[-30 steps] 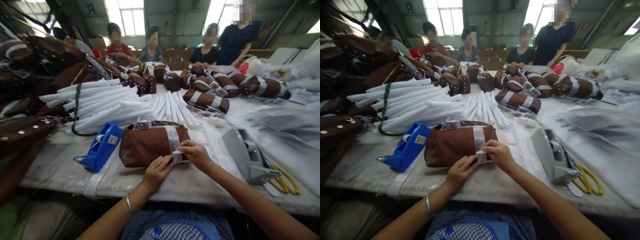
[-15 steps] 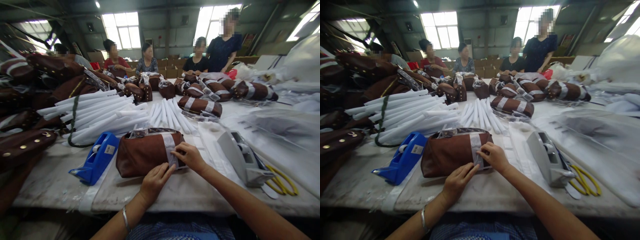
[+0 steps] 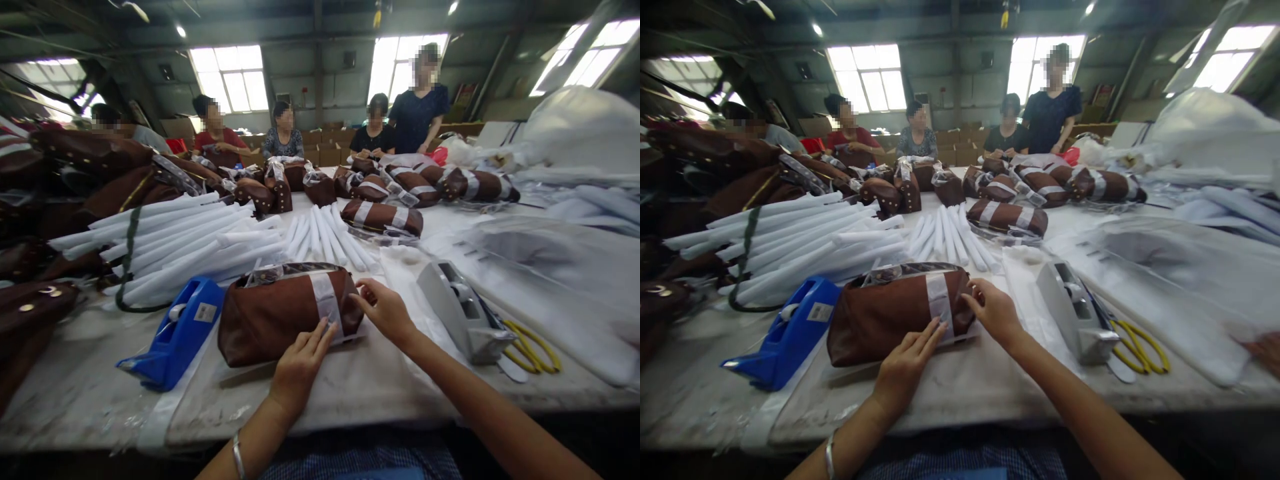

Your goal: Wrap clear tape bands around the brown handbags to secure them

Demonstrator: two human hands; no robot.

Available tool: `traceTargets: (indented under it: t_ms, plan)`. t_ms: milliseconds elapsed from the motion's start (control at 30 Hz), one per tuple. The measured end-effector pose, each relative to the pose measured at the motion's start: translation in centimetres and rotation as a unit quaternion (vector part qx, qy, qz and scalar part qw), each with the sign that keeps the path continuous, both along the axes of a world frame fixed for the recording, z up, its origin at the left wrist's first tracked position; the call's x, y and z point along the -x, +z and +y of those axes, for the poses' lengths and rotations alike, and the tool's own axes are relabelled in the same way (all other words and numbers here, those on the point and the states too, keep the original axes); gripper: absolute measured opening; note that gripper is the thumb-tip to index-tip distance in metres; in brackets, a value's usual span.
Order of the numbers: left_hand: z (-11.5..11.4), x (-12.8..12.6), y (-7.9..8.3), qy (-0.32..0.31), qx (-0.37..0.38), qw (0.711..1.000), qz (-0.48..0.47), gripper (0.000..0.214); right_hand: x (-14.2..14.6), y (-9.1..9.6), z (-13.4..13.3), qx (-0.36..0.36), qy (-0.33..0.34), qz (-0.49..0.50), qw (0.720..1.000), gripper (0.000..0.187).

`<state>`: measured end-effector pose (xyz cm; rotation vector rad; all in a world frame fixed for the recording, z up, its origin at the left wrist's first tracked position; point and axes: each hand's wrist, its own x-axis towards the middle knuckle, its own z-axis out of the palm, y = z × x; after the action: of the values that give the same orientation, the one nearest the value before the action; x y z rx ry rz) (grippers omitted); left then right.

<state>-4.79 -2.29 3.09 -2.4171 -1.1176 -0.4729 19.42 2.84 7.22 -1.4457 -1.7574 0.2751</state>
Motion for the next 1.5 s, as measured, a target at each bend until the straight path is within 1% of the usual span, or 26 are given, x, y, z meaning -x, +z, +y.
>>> traceTargets:
  t_ms: [67,133,200,233,300,333,400,467,567,633,700,833,867,933,1033,1133,1167,1233,1300,1400,1433,1467,1500]
  plan:
    - [-0.1,-0.1,0.1,0.006,0.010,1.000,-0.006,0.074,-3.6,0.6,-2.2,-0.042,-0.047,-0.037,0.997,0.025]
    - [-0.2,0.0,0.1,0.010,0.023,1.000,-0.016,0.078,-8.0,1.2,-4.7,-0.084,-0.112,-0.091,0.986,0.029]
    - [-0.1,0.1,-0.1,0.005,0.035,0.999,-0.033,0.081,-12.4,1.6,-7.0,-0.092,-0.188,-0.119,0.971,0.033]
    - [0.0,0.2,-0.2,-0.002,0.037,0.998,-0.043,0.082,-14.3,1.6,-7.9,-0.076,-0.225,-0.109,0.965,0.034]
    - [0.0,0.3,-0.3,-0.020,0.031,0.997,-0.062,0.083,-17.4,1.4,-9.3,-0.005,-0.289,-0.022,0.957,0.034]
    - [0.1,0.3,-0.3,-0.028,0.026,0.997,-0.068,0.083,-18.4,1.2,-9.6,0.036,-0.308,0.037,0.950,0.033]
    - [0.1,0.4,-0.3,-0.038,0.020,0.996,-0.074,0.082,-19.6,0.6,-9.8,0.097,-0.319,0.139,0.932,0.032]
    - [0.0,0.3,-0.2,-0.042,0.018,0.996,-0.076,0.081,-19.9,0.1,-9.5,0.122,-0.309,0.195,0.923,0.035]
    - [0.0,0.3,-0.3,-0.042,0.021,0.996,-0.079,0.082,-19.6,-0.2,-9.0,0.133,-0.280,0.257,0.915,0.042]
    - [0.0,0.3,-0.5,-0.036,0.026,0.996,-0.078,0.082,-19.2,0.2,-8.9,0.126,-0.264,0.296,0.909,0.045]
    - [0.0,0.4,-0.6,-0.029,0.032,0.996,-0.075,0.081,-18.6,0.9,-9.2,0.103,-0.261,0.319,0.905,0.045]
    - [0.0,0.5,-0.6,-0.034,0.033,0.997,-0.066,0.081,-16.8,2.9,-11.4,0.004,-0.274,0.371,0.887,0.035]
    - [0.0,0.5,-0.5,-0.035,0.032,0.997,-0.064,0.081,-16.2,3.2,-12.2,-0.012,-0.277,0.383,0.881,0.033]
    - [0.0,0.5,-0.4,-0.035,0.031,0.997,-0.060,0.080,-15.2,3.3,-13.9,-0.011,-0.281,0.399,0.873,0.034]
    - [0.1,0.5,-0.4,-0.039,0.031,0.997,-0.062,0.080,-14.1,2.2,-16.3,0.027,-0.291,0.426,0.856,0.036]
    - [0.1,0.5,-0.4,-0.041,0.035,0.997,-0.060,0.079,-13.9,-0.1,-17.8,0.059,-0.292,0.473,0.829,0.035]
    - [0.1,0.5,-0.4,-0.042,0.036,0.997,-0.058,0.079,-14.0,-0.9,-18.0,0.070,-0.290,0.477,0.827,0.036]
    - [0.2,0.6,-0.4,-0.045,0.038,0.997,-0.055,0.079,-14.7,-2.3,-18.0,0.090,-0.294,0.452,0.838,0.040]
    - [0.2,0.6,-0.3,-0.047,0.039,0.997,-0.054,0.079,-15.6,-3.4,-17.8,0.099,-0.315,0.405,0.853,0.045]
    - [0.2,0.6,-0.1,-0.046,0.043,0.996,-0.058,0.079,-17.0,-3.9,-18.1,0.103,-0.357,0.354,0.858,0.043]
    - [0.3,0.6,-0.1,-0.046,0.045,0.996,-0.061,0.079,-17.4,-3.7,-18.5,0.102,-0.364,0.319,0.869,0.039]
    - [0.3,0.6,0.0,-0.048,0.048,0.996,-0.063,0.079,-17.7,-3.2,-19.0,0.095,-0.360,0.265,0.890,0.035]
    - [0.3,0.6,0.0,-0.049,0.052,0.995,-0.064,0.078,-17.9,-2.5,-19.5,0.083,-0.340,0.197,0.916,0.030]
